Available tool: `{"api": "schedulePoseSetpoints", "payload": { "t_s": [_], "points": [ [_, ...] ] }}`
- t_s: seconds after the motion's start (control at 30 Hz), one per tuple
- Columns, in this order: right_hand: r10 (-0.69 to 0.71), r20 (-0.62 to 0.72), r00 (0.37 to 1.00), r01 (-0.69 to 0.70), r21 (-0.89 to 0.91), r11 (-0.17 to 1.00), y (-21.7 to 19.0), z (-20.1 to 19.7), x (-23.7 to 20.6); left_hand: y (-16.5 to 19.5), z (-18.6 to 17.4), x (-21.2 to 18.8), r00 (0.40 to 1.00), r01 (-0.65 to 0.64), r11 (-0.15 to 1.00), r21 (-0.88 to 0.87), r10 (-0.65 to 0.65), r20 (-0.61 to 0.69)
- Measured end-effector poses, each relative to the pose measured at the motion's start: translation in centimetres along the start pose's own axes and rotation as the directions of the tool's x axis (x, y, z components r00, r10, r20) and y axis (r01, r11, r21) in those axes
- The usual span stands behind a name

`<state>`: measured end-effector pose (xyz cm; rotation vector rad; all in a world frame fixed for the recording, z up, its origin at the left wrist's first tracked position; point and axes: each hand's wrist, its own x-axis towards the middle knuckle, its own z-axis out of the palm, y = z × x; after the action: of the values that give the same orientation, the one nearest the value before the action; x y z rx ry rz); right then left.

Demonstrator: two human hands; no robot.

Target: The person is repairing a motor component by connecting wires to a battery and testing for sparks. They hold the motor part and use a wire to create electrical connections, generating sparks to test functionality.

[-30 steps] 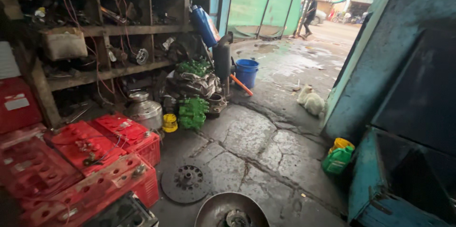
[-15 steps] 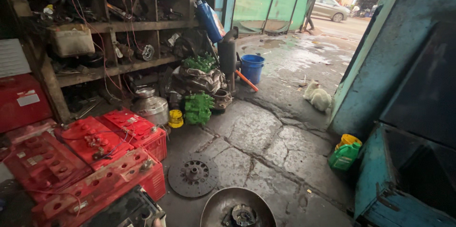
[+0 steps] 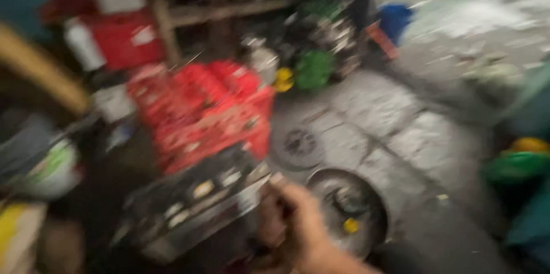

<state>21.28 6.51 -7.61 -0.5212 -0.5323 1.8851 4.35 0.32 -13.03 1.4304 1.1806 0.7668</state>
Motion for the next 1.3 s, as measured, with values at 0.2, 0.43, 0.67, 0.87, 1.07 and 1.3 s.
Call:
{"api": "schedulePoseSetpoints", "payload": {
  "t_s": [0.2,0.43,0.67,0.87,1.07,1.3],
  "points": [
    [-0.022,-0.193,0.981,-0.008,-0.151,0.989,-1.5,1.3,-0.3,3.4,1.5,-1.0,0.993,-0.118,0.985,0.129,0.113,0.045],
    [0.320,-0.151,0.935,-0.341,-0.621,0.705,-2.3,1.9,-0.2,4.9,-0.7,-1.6,0.995,-0.103,0.954,-0.281,0.101,-0.024],
    [0.043,-0.238,0.970,-0.158,-0.491,0.857,-0.8,-1.0,0.4,5.4,-1.7,-2.4,0.986,-0.159,0.942,-0.297,0.137,-0.093],
    [0.077,0.007,0.997,-0.066,-0.436,0.898,-2.4,-0.6,0.7,4.2,-3.4,-2.1,0.924,-0.200,0.939,-0.278,0.087,-0.371],
    [0.120,-0.499,0.858,-0.361,-0.420,0.833,2.3,1.8,-1.0,2.7,-4.9,-1.3,0.851,-0.301,0.750,-0.589,-0.068,-0.521],
    [-0.069,-0.214,0.974,-0.105,-0.707,0.699,4.9,0.0,-0.4,2.2,-5.4,-1.7,0.772,-0.225,0.725,-0.651,-0.275,-0.573]
  ]
}}
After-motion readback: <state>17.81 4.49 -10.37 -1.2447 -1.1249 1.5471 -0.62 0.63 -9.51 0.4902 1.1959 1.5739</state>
